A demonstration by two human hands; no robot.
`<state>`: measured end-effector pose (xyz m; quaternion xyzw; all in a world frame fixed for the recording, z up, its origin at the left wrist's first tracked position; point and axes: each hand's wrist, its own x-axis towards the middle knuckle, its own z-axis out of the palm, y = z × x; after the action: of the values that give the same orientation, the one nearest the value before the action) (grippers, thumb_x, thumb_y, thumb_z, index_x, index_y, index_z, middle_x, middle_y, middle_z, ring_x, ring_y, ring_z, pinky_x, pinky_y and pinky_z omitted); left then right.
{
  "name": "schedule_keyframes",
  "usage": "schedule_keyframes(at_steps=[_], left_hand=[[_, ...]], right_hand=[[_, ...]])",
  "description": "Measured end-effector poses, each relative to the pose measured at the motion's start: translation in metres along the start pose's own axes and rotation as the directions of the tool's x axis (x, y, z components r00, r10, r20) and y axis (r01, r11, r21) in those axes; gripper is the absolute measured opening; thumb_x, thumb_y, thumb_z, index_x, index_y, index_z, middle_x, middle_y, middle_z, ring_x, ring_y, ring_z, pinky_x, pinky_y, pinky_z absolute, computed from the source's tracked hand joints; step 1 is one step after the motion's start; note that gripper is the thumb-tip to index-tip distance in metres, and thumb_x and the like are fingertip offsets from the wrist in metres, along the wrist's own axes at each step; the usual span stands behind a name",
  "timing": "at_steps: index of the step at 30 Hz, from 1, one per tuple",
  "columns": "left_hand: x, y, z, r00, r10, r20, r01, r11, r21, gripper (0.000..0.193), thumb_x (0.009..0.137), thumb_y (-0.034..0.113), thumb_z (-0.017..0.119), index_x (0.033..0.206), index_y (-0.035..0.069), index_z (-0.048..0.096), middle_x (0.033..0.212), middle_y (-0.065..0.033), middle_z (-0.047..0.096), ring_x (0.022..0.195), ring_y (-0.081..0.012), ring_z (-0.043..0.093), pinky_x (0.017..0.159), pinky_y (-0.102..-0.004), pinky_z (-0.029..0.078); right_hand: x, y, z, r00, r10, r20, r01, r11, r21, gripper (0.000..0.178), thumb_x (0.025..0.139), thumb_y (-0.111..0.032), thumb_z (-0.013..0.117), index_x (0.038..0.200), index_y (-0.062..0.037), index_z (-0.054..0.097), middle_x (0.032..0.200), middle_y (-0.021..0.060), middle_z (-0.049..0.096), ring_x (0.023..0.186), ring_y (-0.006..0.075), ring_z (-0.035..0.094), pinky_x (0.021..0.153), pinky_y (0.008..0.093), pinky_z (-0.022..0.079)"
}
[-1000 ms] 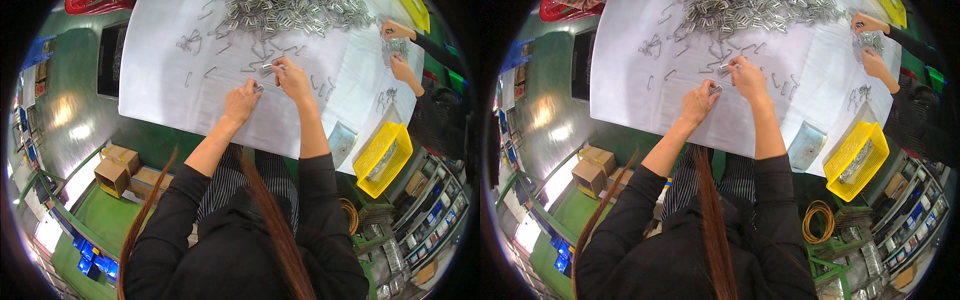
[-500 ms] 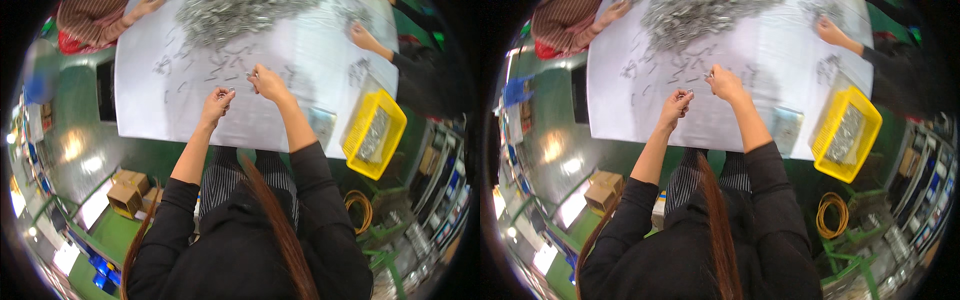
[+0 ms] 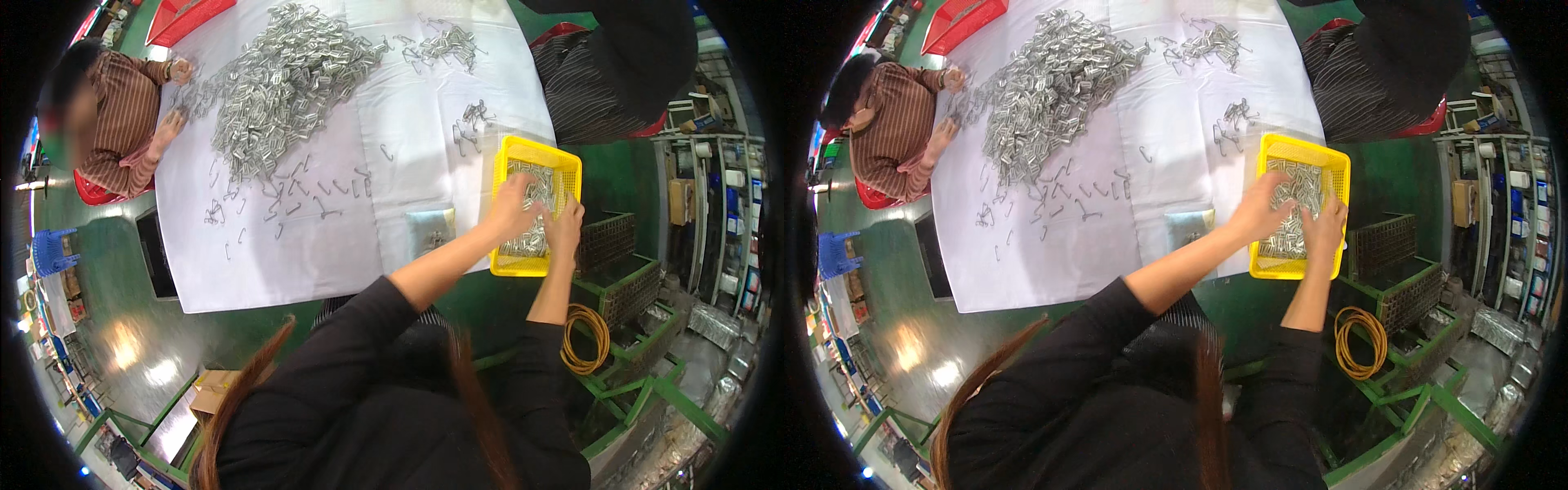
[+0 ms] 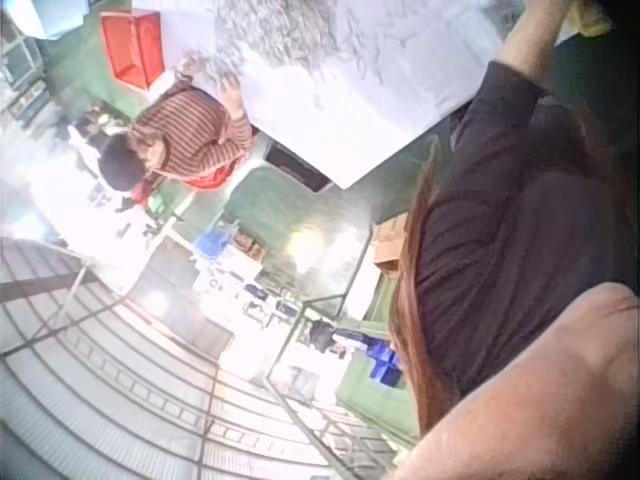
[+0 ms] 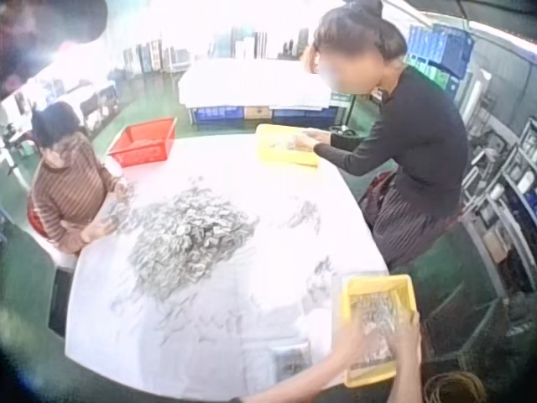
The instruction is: The person repeatedly picks small metal clips and cylindrical fasteners from a white sheet on a table, joins them by hand, and places the assembled units into a yellow basket. The person also occasionally gathers loose fasteners and moves them aside.
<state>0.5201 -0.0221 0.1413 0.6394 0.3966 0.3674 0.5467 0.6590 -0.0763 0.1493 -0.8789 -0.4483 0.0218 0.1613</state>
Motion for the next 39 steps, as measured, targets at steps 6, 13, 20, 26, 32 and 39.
schedule_keyframes(at_steps=[6,13,20,26,32,39], left_hand=[[-0.012,-0.092,-0.138,0.968,-0.094,-0.234,0.138,0.975,0.177,0.024,0.08,0.007,0.057,0.104,0.005,0.055,0.104,-0.0124,0.059,0.1,-0.0268,0.055,0.084,-0.036,0.044],[-0.072,-0.114,-0.343,0.904,-0.174,-0.39,0.358,0.807,0.47,0.015,0.086,0.004,0.052,0.098,0.004,0.06,0.092,-0.006,0.064,0.083,-0.0121,0.06,0.069,-0.0247,0.047],[-0.13,-0.133,-0.38,0.833,-0.262,-0.487,0.467,0.805,0.366,0.013,0.087,0.006,0.05,0.096,0.002,0.059,0.088,-0.0045,0.064,0.08,-0.0109,0.06,0.067,-0.0236,0.046],[-0.165,-0.134,-0.375,0.764,-0.314,-0.564,0.54,0.789,0.293,0.014,0.087,0.005,0.049,0.096,0.003,0.06,0.088,-0.0044,0.063,0.081,-0.0111,0.059,0.067,-0.0235,0.046],[-0.203,-0.148,-0.378,0.714,-0.333,-0.615,0.561,0.798,0.22,0.015,0.087,0.005,0.049,0.098,0.003,0.06,0.089,-0.0037,0.063,0.081,-0.0102,0.058,0.067,-0.0225,0.046],[-0.241,-0.141,-0.378,0.658,-0.392,-0.643,0.616,0.771,0.16,0.016,0.089,0.007,0.047,0.1,0.003,0.058,0.094,-0.0029,0.061,0.087,-0.01,0.057,0.072,-0.0254,0.047]], right_hand=[[0.025,-0.119,0.145,0.838,-0.528,-0.142,0.538,0.753,0.379,0.037,0.082,-0.02,0.058,0.115,-0.0056,0.051,0.12,0.0147,0.05,0.118,0.0342,0.041,0.098,0.0392,0.034],[0.13,-0.096,0.259,0.959,-0.256,-0.122,0.252,0.967,-0.046,0.041,0.088,-0.038,0.047,0.124,-0.0176,0.05,0.137,0.0076,0.038,0.13,0.0309,0.029,0.1,0.0609,0.02],[0.006,-0.158,0.262,0.826,-0.563,0.026,0.43,0.66,0.616,0.033,0.09,-0.029,0.047,0.119,-0.0141,0.055,0.128,0.0061,0.049,0.124,0.0289,0.038,0.105,0.0478,0.023],[-0.03,-0.184,0.226,0.874,-0.484,0.034,0.332,0.647,0.686,0.039,0.093,-0.031,0.043,0.125,-0.0101,0.049,0.135,0.0089,0.04,0.131,0.0293,0.028,0.107,0.0448,0.019],[-0.108,-0.208,0.267,0.915,-0.402,0.038,0.371,0.875,0.312,0.049,0.092,-0.031,0.043,0.135,-0.0112,0.035,0.142,0.0092,0.03,0.133,0.0287,0.022,0.107,0.0501,0.014],[-0.177,-0.25,0.239,0.808,-0.579,0.112,0.477,0.753,0.452,0.055,0.09,-0.028,0.045,0.138,-0.0086,0.027,0.146,0.0104,0.02,0.136,0.0285,0.014,0.109,0.0472,0.011]])
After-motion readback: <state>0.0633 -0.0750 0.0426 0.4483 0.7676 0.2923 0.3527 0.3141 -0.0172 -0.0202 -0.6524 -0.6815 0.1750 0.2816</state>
